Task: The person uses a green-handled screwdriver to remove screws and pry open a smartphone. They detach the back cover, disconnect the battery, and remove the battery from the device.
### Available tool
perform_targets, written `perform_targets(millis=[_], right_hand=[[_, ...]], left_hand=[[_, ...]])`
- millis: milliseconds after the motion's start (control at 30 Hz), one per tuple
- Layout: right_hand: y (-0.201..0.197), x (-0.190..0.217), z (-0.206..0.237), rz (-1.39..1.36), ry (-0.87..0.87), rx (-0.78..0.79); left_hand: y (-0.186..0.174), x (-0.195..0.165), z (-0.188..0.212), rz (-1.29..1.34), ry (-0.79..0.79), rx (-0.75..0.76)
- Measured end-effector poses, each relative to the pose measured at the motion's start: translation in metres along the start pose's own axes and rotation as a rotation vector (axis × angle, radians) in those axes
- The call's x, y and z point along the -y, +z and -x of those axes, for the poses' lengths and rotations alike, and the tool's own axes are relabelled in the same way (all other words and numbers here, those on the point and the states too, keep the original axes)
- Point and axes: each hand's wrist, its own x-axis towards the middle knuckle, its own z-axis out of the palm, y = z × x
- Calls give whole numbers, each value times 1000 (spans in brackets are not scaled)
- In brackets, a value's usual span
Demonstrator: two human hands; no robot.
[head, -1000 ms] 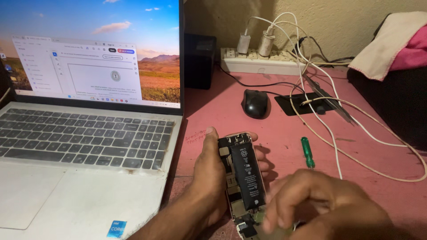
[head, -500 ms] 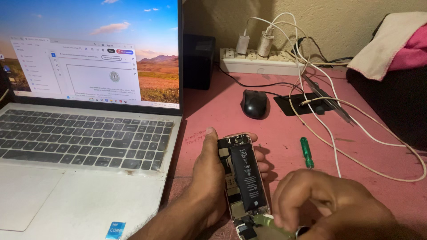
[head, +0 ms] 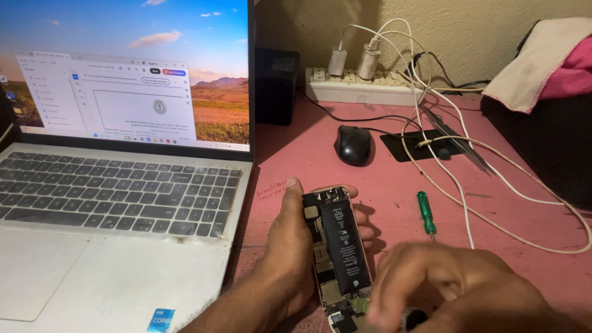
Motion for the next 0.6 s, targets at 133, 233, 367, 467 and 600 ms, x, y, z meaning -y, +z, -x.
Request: perform_targets(millis=[133,233,367,467,600], right_hand=[[-3,2,3,303,-238,56],[-4,2,3,127,-174,29],[-1,0,2,220,-198,16],[4,-1,1,225,-84,-37],[7,0,-1,206,-314,-39]], left_hand=[[2,-1,1,0,3,1],[3,-3,2,-29,-30,-23],[5,-4,4,-31,-41,-30],[5,-5,4,-25,-42,-23],[4,-4,4,5,-38,-9]])
